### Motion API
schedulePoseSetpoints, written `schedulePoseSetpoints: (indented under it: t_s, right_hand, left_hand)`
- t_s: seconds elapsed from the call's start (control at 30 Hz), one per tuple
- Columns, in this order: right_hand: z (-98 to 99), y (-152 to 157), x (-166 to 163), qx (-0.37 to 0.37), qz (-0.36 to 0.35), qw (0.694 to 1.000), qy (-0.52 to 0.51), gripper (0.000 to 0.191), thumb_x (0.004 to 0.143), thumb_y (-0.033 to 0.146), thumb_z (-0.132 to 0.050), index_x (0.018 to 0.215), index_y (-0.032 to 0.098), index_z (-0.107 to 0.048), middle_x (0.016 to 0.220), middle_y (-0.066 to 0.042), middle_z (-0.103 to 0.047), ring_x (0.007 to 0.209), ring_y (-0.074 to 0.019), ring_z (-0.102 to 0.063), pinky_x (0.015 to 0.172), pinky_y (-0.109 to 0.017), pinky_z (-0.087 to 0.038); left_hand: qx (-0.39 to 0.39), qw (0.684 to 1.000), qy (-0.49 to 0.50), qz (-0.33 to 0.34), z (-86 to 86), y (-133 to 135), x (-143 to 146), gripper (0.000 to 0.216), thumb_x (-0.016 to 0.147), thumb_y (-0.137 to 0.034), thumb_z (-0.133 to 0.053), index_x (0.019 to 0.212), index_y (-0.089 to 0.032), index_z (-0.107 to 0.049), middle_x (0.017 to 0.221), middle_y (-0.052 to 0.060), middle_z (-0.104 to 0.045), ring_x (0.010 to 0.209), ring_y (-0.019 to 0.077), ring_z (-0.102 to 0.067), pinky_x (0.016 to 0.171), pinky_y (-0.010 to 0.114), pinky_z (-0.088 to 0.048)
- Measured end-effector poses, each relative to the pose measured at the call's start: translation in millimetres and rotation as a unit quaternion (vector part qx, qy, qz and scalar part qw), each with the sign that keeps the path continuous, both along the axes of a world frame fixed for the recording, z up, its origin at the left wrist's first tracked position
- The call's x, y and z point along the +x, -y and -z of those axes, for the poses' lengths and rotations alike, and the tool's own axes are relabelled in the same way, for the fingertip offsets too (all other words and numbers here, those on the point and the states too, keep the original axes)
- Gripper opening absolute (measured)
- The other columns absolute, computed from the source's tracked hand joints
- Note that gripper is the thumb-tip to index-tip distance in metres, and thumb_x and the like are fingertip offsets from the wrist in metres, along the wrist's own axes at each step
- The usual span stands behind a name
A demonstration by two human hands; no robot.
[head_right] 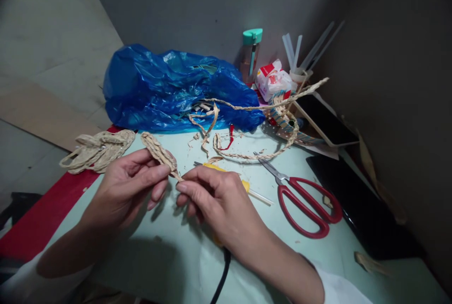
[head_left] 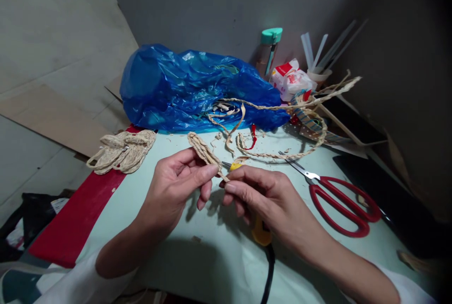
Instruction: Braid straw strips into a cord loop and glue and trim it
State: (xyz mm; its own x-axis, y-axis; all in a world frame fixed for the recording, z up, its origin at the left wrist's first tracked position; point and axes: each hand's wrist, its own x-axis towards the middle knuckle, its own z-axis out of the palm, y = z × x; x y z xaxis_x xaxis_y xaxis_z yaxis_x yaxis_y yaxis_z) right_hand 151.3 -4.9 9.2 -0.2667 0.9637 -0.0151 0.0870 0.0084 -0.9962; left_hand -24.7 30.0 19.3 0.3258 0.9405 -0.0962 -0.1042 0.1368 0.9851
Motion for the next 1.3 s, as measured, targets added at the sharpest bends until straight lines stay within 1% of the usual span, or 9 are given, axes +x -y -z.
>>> schedulePoseSetpoints:
  t_s: [0.07, 0.2, 0.3, 0.43, 0.53, 0.6, 0.77, 1.0, 1.3]
  right_hand:
    - [-1.7, 1, 3, 0.087, 0.003, 0.994, 0.065, 0.025, 0.097, 0.028, -0.053, 0.076, 0.017, -0.063, 0.063, 0.002, -0.059, 0.053, -0.0078, -0.051, 0.052, -0.019, -0.040]
    - [-6.9, 6, 11, 0.253, -0.052, 0.948, 0.184, 0.020, 0.090, 0.006, -0.051, 0.073, 0.016, -0.054, 0.067, 0.002, -0.053, 0.061, -0.0094, -0.047, 0.058, -0.022, -0.035]
    - [-6.8, 7, 15, 0.246, -0.086, 0.939, 0.224, 0.021, 0.084, -0.003, -0.049, 0.082, 0.017, -0.054, 0.078, 0.001, -0.055, 0.070, -0.0100, -0.049, 0.063, -0.021, -0.035]
    - [-0.7, 6, 15, 0.257, -0.060, 0.939, 0.220, 0.019, 0.093, 0.005, -0.050, 0.102, 0.020, -0.056, 0.085, 0.001, -0.060, 0.072, -0.0102, -0.054, 0.064, -0.020, -0.039]
    - [1.5, 2, 15, 0.307, 0.008, 0.926, 0.220, 0.006, 0.096, 0.014, -0.054, 0.099, 0.018, -0.058, 0.077, 0.002, -0.061, 0.064, -0.0095, -0.054, 0.060, -0.020, -0.040]
    - [0.8, 0, 17, 0.334, 0.029, 0.918, 0.211, 0.005, 0.096, 0.015, -0.057, 0.098, 0.018, -0.060, 0.082, 0.000, -0.065, 0.069, -0.0096, -0.059, 0.067, -0.019, -0.044]
    - [-2.1, -2, 24, 0.349, 0.017, 0.923, 0.159, 0.021, 0.095, 0.005, -0.053, 0.106, 0.018, -0.065, 0.096, -0.002, -0.069, 0.086, -0.0099, -0.063, 0.079, -0.020, -0.048]
    - [-5.7, -2, 21, 0.342, 0.060, 0.915, 0.207, 0.010, 0.092, 0.011, -0.063, 0.101, 0.015, -0.064, 0.089, 0.000, -0.068, 0.077, -0.0077, -0.062, 0.074, -0.017, -0.046]
    - [-7.2, -2, 19, 0.364, 0.058, 0.904, 0.215, 0.008, 0.093, 0.009, -0.059, 0.098, 0.014, -0.063, 0.086, -0.002, -0.066, 0.076, -0.0099, -0.059, 0.072, -0.021, -0.045]
  left_hand:
    - [-0.001, 1.000, -0.017, 0.014, -0.2, 1, -1, 0.013, 0.083, -0.027, -0.071, 0.079, -0.016, -0.066, 0.048, -0.004, -0.055, 0.041, 0.0058, -0.046, 0.041, 0.015, -0.038]
    - [-0.007, 0.998, -0.045, 0.048, 0.7, 1, -2, 0.015, 0.087, -0.028, -0.068, 0.079, -0.016, -0.064, 0.047, -0.006, -0.054, 0.041, 0.0047, -0.044, 0.042, 0.015, -0.038]
    - [-0.012, 0.997, -0.045, 0.061, 2.1, 0, -1, 0.014, 0.088, -0.028, -0.067, 0.081, -0.015, -0.065, 0.048, -0.006, -0.052, 0.041, 0.0041, -0.042, 0.042, 0.015, -0.036]
    - [-0.026, 0.998, -0.005, 0.063, 2.4, -3, -1, 0.013, 0.088, -0.028, -0.067, 0.087, -0.015, -0.064, 0.051, -0.006, -0.048, 0.043, 0.0034, -0.040, 0.041, 0.013, -0.032]
    - [-0.054, 0.996, 0.025, 0.072, 2.0, -5, -1, 0.012, 0.087, -0.025, -0.068, 0.086, -0.015, -0.064, 0.052, -0.006, -0.046, 0.042, 0.0024, -0.037, 0.040, 0.013, -0.029]
    - [-0.073, 0.993, 0.040, 0.081, 2.4, -5, -1, 0.011, 0.087, -0.024, -0.068, 0.085, -0.014, -0.064, 0.053, -0.006, -0.045, 0.042, 0.0015, -0.036, 0.040, 0.013, -0.027]
    - [-0.099, 0.989, 0.063, 0.094, 4.1, -6, -2, 0.008, 0.087, -0.022, -0.068, 0.088, -0.014, -0.066, 0.059, -0.005, -0.046, 0.042, 0.0001, -0.033, 0.041, 0.014, -0.025]
    - [-0.104, 0.986, 0.059, 0.118, 3.6, -4, -1, 0.010, 0.089, -0.023, -0.066, 0.087, -0.014, -0.066, 0.062, -0.004, -0.048, 0.043, 0.0002, -0.033, 0.041, 0.015, -0.025]
    - [-0.075, 0.983, -0.014, 0.165, 5.2, -2, -2, 0.016, 0.091, -0.029, -0.062, 0.085, -0.015, -0.061, 0.050, -0.005, -0.049, 0.044, 0.0041, -0.039, 0.044, 0.016, -0.032]
